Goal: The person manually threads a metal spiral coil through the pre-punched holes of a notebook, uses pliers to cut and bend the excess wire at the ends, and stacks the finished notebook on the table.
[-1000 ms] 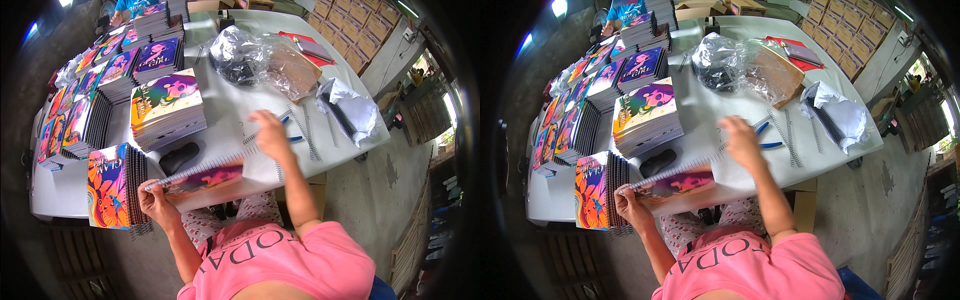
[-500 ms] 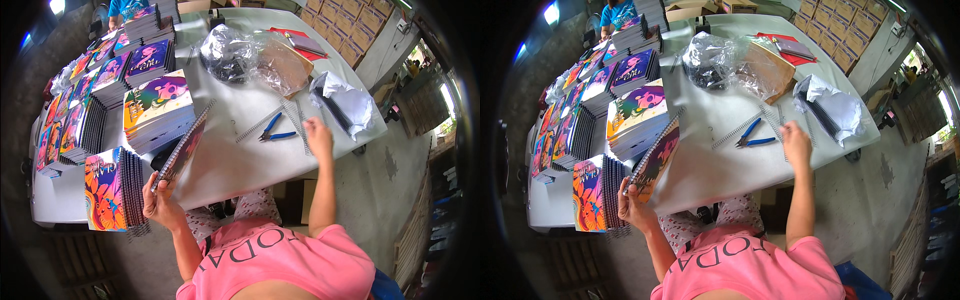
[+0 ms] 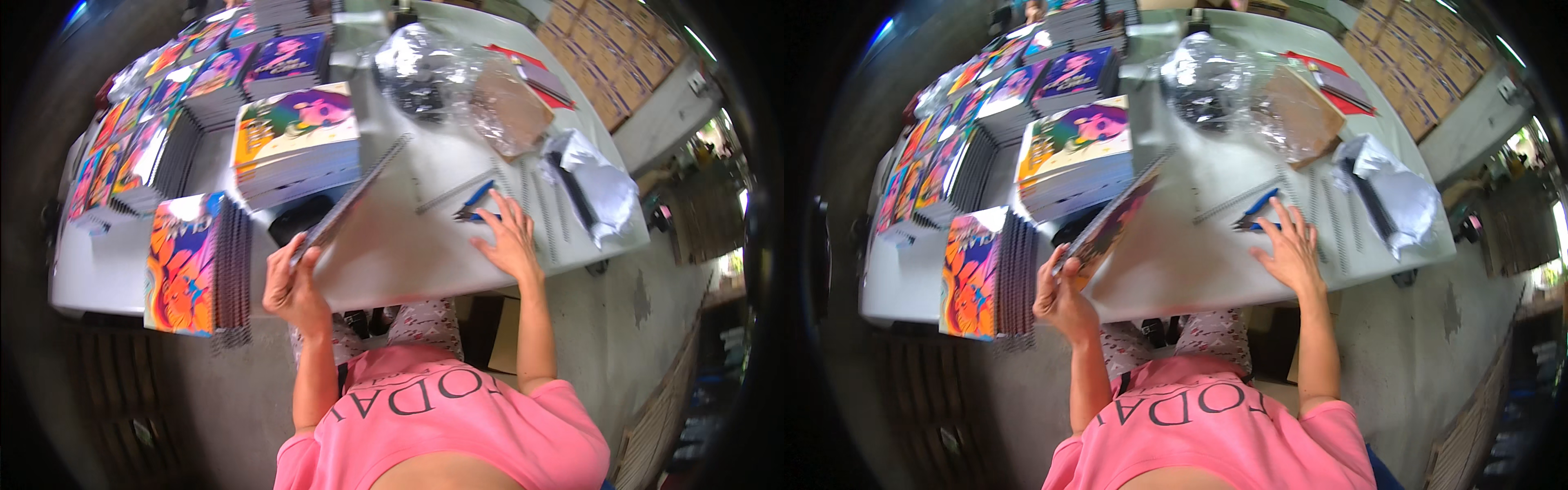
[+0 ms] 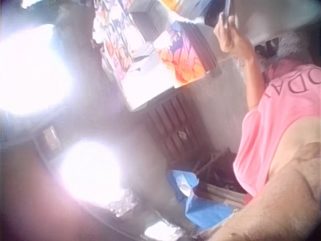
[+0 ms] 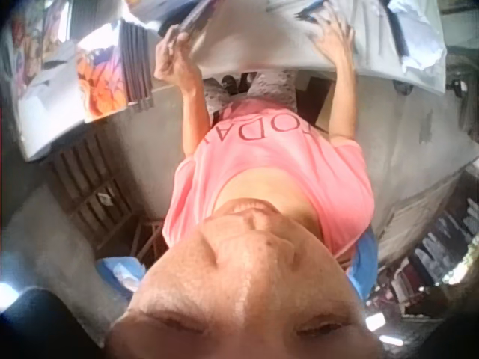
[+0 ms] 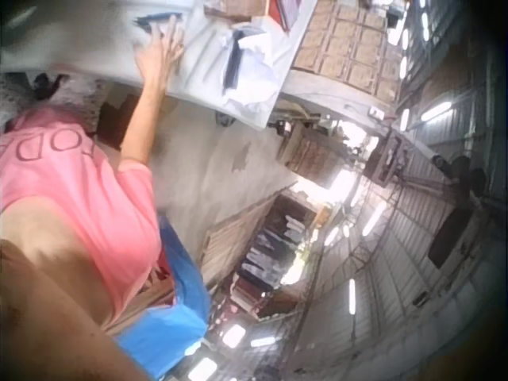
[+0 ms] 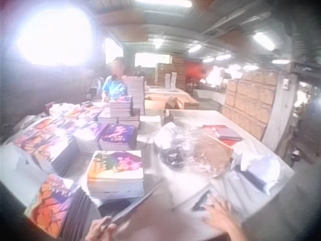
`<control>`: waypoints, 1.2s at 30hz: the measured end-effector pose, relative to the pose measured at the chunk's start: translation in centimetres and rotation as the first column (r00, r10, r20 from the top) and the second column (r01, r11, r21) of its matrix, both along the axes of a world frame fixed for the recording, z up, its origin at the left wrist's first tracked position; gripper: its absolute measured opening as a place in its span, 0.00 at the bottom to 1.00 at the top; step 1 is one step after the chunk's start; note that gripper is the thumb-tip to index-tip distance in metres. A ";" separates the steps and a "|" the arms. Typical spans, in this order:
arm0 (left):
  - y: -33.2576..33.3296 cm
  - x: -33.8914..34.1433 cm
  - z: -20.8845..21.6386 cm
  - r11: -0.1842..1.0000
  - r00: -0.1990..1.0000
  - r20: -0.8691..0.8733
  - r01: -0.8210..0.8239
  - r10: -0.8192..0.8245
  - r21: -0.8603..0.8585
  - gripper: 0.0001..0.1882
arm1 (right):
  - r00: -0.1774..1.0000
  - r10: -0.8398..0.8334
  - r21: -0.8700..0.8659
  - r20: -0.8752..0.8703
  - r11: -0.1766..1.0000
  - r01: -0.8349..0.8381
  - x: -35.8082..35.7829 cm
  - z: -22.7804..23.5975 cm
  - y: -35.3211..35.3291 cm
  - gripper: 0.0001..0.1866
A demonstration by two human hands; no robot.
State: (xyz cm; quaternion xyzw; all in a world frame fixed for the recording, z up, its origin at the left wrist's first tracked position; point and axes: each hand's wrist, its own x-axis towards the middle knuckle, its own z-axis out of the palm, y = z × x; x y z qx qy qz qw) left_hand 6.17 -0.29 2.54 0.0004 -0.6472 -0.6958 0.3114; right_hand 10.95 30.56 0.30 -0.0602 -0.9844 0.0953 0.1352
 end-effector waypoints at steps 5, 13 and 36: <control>-0.2 -0.5 -0.7 0.999 0.995 -0.094 0.026 -0.030 -0.044 0.12 | 0.985 0.136 0.063 -0.106 0.990 -0.130 -0.6 -2.8 -3.2 0.14; -0.3 -0.5 0.3 0.955 0.959 -0.279 -0.121 0.043 -0.270 0.18 | 0.928 0.373 -0.148 -0.003 0.918 -0.369 1.3 -1.8 -8.4 0.28; 1.7 0.0 0.3 0.919 0.912 -0.411 -0.150 -0.014 -0.364 0.27 | 0.891 0.408 -0.817 -0.201 0.432 -0.382 2.8 6.2 -16.1 0.21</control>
